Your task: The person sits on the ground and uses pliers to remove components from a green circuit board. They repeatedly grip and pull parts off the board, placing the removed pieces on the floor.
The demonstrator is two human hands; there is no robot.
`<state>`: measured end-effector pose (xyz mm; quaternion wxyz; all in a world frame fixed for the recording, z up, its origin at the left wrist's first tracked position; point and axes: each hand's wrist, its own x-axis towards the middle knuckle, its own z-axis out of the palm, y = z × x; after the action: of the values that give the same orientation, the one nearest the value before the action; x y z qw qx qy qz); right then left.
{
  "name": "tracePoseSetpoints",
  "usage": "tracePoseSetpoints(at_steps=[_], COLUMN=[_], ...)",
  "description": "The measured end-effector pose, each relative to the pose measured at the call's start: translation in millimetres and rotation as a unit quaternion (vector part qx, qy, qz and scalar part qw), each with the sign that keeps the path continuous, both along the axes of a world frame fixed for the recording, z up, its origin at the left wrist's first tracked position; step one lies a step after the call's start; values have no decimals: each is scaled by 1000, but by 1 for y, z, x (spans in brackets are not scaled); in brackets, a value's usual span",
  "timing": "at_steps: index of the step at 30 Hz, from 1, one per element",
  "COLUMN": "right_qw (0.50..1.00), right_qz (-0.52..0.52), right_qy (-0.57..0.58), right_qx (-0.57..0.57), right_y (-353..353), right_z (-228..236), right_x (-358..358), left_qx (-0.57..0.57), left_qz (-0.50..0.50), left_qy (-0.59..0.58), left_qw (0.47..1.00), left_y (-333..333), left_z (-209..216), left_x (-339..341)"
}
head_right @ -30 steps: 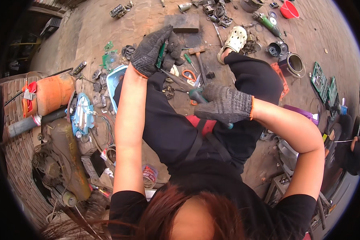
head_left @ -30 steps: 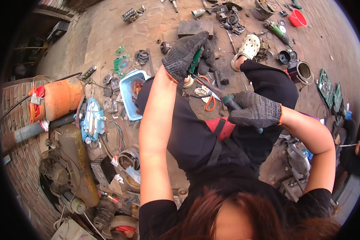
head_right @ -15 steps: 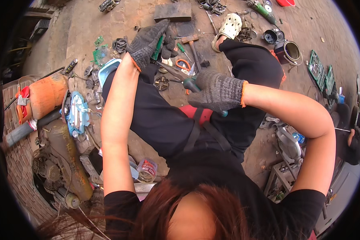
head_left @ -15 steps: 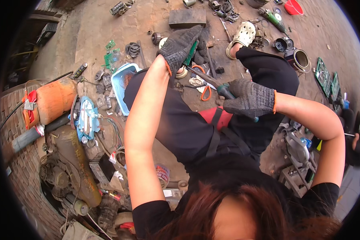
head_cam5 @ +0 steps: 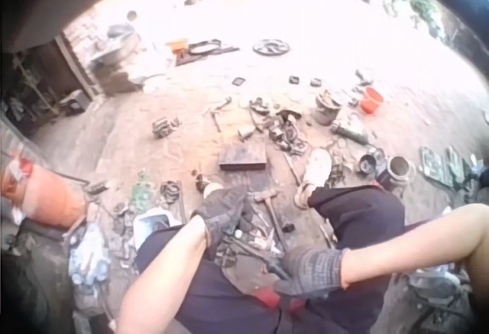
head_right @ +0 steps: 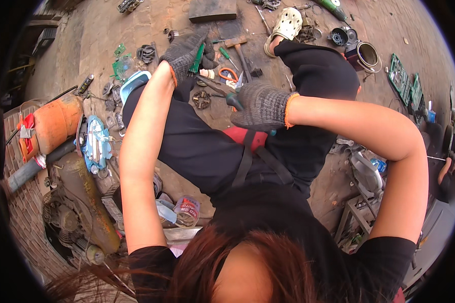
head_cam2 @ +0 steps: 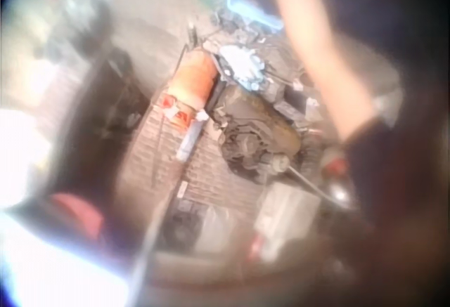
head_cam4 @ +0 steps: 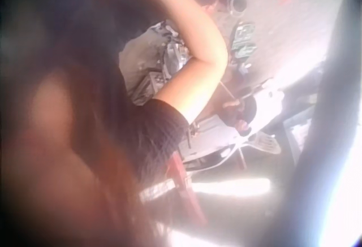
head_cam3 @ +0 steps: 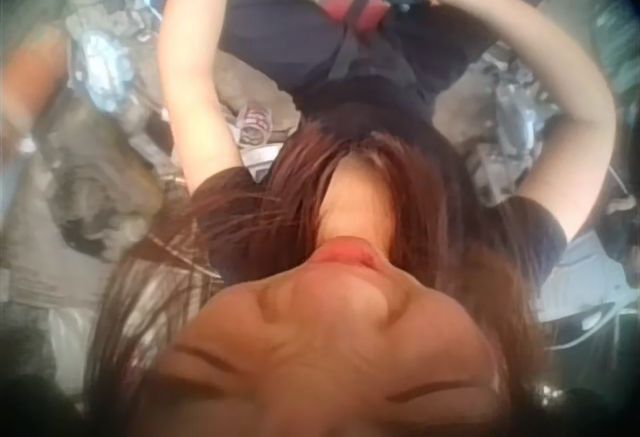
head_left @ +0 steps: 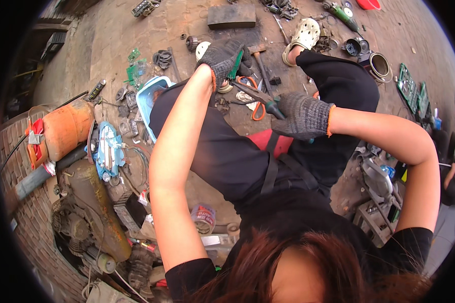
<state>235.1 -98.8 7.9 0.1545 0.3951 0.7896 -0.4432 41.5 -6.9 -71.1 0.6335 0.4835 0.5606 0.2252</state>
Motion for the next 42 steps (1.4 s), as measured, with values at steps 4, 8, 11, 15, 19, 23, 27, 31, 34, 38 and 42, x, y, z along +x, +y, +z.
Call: tracePoseSetpoints(at_steps=[4, 8, 11, 15, 19, 23, 27, 31, 34, 38, 42], right_qw=[999, 994, 992, 983, 968, 945, 959, 964, 944, 921, 914], right_qz=[-33, -7, -4, 17, 57, 41, -28, -181, -293, -310, -304], right_qy=[-3, 0, -30, -66, -93, -89, -108, 101, 149, 228, 256], right_qx=[31, 111, 123, 172, 225, 312, 260, 167, 38, 55, 75], right_y=[-2, -3, 0, 2, 10, 23, 25, -5, -23, -42, -47], right_z=[-3, -15, -17, -32, -37, -58, -26, -40, -23, 0, 15], right_x=[1, 2, -2, -5, 1, 6, 14, 55, 46, 38, 28], left_qx=[-81, -117, -108, -141, -199, -189, -135, -111, -99, -75, -60], left_qz=[46, 103, 127, 136, 128, 66, 294, 167, 130, 86, 67], left_qy=[-39, -28, -26, -29, -60, -104, -278, -439, -582, -680, -706], left_qw=[995, 987, 986, 980, 970, 974, 904, 876, 796, 725, 702], left_y=[-5, 2, 8, 10, 9, 11, 7, 12, 6, 4, 1], left_z=[11, 11, 6, -2, -23, -56, 7, 20, 27, 43, 44], left_x=[6, 6, 3, -3, -4, -11, -5, -5, -5, 4, 6])
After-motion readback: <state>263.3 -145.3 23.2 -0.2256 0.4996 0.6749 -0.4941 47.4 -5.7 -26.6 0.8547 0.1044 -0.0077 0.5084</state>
